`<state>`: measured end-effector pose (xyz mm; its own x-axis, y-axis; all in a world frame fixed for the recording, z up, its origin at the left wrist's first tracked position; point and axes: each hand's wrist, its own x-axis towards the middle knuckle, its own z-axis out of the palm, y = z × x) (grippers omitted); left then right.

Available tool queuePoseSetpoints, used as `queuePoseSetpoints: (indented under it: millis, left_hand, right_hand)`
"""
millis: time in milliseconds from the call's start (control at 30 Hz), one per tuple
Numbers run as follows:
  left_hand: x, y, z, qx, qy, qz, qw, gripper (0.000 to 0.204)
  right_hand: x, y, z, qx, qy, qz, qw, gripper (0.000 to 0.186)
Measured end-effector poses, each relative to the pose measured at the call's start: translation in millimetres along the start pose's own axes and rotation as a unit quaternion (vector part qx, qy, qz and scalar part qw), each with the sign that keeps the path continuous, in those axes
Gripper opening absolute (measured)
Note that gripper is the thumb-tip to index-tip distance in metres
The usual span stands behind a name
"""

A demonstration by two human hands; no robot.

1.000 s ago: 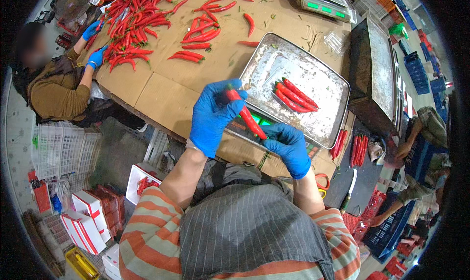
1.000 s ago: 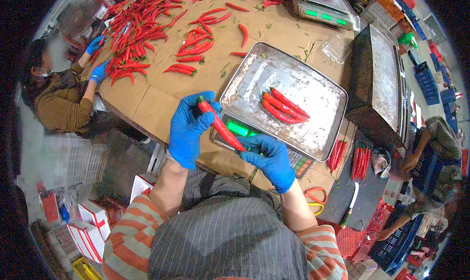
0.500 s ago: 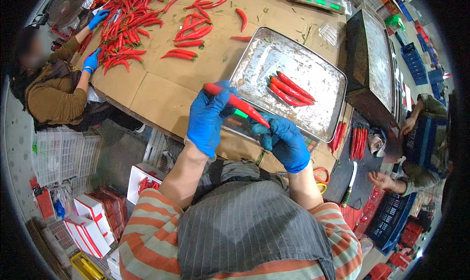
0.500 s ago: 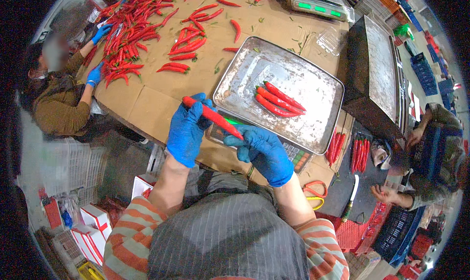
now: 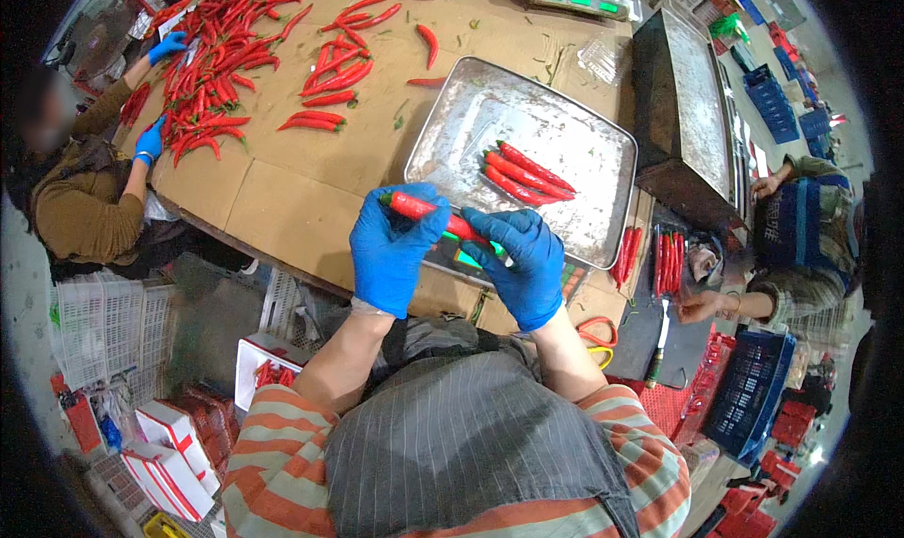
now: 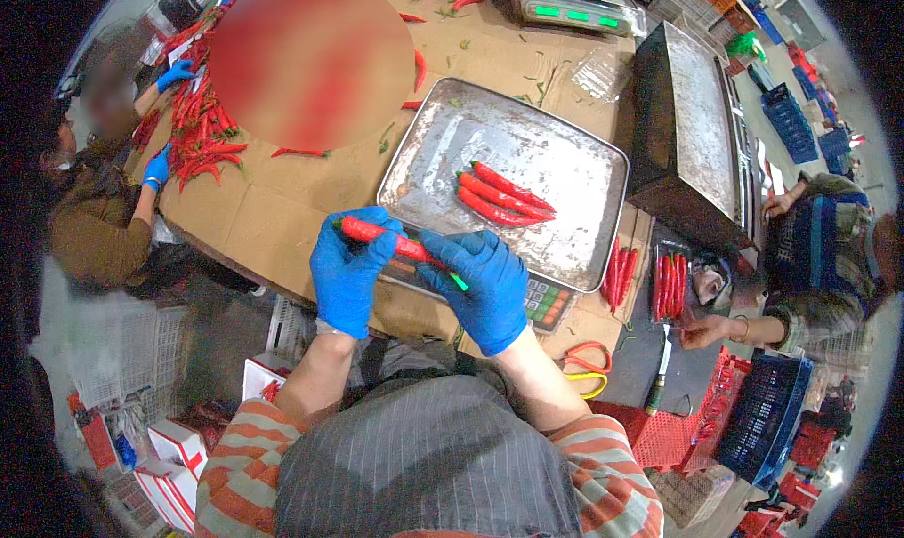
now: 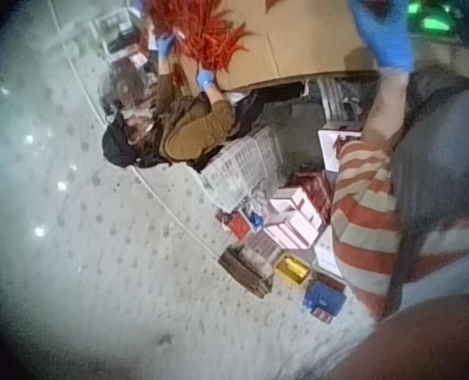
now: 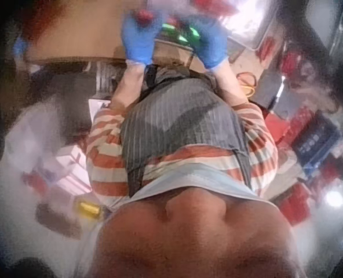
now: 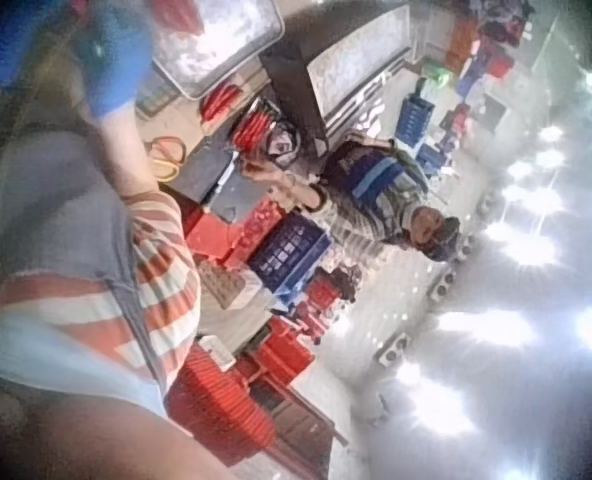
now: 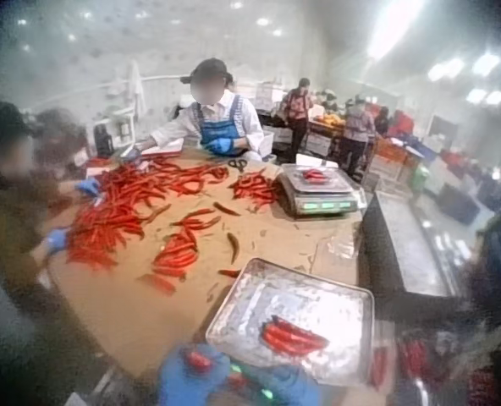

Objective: The person sorts red chili peppers on a table, places them on a digital scale, and transfers them into a white styrofoam box. The person wears blue gloves and works alongside other workers in a warehouse setting.

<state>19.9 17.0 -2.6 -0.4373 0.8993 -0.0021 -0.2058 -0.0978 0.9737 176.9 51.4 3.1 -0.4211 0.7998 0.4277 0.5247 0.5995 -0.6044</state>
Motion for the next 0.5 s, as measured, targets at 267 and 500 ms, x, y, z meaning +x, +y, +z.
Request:
queuePoseSetpoints:
  millis: [267, 500]
  left_hand:
    - [34, -4, -41, 0.037, 0.062, 0.010, 0.997, 0.034]
    - [52, -21, -61, 0.057, 0.074, -0.028, 0.995, 0.031]
  right_hand:
    - [32, 103, -38, -0.190, 0.064, 0.086, 0.976, 0.024]
    - [33, 113, -25, -0.270, 0.017, 0.099, 0.958, 0.017]
